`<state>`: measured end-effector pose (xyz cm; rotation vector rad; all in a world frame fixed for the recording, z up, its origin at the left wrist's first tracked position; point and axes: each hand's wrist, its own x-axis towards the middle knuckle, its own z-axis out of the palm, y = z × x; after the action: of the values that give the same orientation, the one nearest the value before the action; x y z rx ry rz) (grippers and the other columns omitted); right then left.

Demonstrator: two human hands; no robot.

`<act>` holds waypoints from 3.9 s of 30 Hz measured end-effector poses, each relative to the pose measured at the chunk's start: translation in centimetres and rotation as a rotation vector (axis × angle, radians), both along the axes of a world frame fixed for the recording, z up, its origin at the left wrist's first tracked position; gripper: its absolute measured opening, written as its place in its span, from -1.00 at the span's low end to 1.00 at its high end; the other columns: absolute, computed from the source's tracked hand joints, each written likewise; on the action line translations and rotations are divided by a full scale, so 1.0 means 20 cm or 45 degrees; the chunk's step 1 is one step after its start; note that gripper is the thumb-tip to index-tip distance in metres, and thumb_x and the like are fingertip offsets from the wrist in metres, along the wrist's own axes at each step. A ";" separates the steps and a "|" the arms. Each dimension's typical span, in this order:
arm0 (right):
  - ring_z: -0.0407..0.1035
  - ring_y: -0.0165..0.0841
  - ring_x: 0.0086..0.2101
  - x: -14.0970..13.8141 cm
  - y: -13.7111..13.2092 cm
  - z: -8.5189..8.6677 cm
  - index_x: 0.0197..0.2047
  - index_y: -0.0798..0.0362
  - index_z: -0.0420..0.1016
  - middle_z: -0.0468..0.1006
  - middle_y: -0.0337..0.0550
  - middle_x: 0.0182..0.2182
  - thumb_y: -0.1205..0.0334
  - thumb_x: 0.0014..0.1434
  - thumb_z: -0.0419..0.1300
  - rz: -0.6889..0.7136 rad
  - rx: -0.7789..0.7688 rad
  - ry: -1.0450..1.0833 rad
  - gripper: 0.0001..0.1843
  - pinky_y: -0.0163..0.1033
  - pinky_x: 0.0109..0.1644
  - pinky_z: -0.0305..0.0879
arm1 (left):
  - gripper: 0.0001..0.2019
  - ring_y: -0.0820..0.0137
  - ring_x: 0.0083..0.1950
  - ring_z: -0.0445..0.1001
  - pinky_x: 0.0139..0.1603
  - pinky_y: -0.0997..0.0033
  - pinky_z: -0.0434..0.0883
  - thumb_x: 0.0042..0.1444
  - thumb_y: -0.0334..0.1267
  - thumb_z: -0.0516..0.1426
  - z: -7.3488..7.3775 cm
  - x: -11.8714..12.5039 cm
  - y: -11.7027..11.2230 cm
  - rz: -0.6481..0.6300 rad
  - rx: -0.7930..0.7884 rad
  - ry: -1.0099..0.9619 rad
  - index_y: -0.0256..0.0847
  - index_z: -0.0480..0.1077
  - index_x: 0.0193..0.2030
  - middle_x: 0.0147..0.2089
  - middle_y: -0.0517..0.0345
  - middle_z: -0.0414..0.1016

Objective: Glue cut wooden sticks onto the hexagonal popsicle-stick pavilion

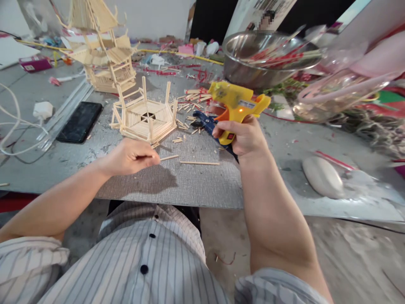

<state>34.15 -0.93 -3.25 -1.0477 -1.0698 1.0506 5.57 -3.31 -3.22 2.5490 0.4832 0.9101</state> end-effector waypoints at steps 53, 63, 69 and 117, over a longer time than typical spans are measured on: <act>0.20 -0.34 -0.49 -0.18 -0.02 -0.18 -0.50 -0.06 0.14 0.31 -0.22 -0.57 -0.21 0.11 0.11 0.329 0.581 -1.527 -0.56 -0.19 -0.35 0.05 | -0.63 0.42 -0.33 0.48 -0.43 0.40 0.29 0.40 -0.22 -0.11 -0.14 0.13 -0.14 -0.027 0.566 0.617 -0.26 0.50 -0.19 -0.29 0.10 0.52; 0.21 -0.36 -0.47 -0.18 -0.01 -0.18 -0.51 -0.02 0.16 0.33 -0.21 -0.56 -0.20 0.12 0.11 0.312 0.594 -1.565 -0.56 -0.23 -0.34 0.06 | -0.62 0.43 -0.34 0.47 -0.46 0.39 0.26 0.40 -0.23 -0.12 -0.14 0.14 -0.14 -0.023 0.587 0.582 -0.27 0.51 -0.20 -0.31 0.11 0.52; 0.12 -0.40 -0.52 -0.19 -0.02 -0.15 -0.53 -0.02 0.12 0.25 -0.23 -0.59 -0.15 0.10 0.14 0.343 0.538 -1.536 -0.57 -0.24 -0.39 0.00 | -0.64 0.42 -0.34 0.48 -0.44 0.41 0.26 0.40 -0.23 -0.09 -0.14 0.14 -0.14 -0.031 0.553 0.609 -0.28 0.49 -0.21 -0.30 0.08 0.52; 0.12 -0.40 -0.52 -0.18 -0.02 -0.14 -0.56 -0.03 0.11 0.24 -0.25 -0.60 -0.21 0.11 0.10 0.361 0.557 -1.525 -0.52 -0.22 -0.38 0.00 | -0.65 0.42 -0.41 0.44 -0.48 0.40 0.26 0.38 -0.25 -0.06 -0.15 0.14 -0.14 -0.034 0.656 0.415 -0.29 0.51 -0.27 -0.39 0.15 0.48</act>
<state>30.56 -1.30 -6.14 -1.1620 -2.3323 0.2569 8.37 -6.08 -6.27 3.1910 0.3337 0.6730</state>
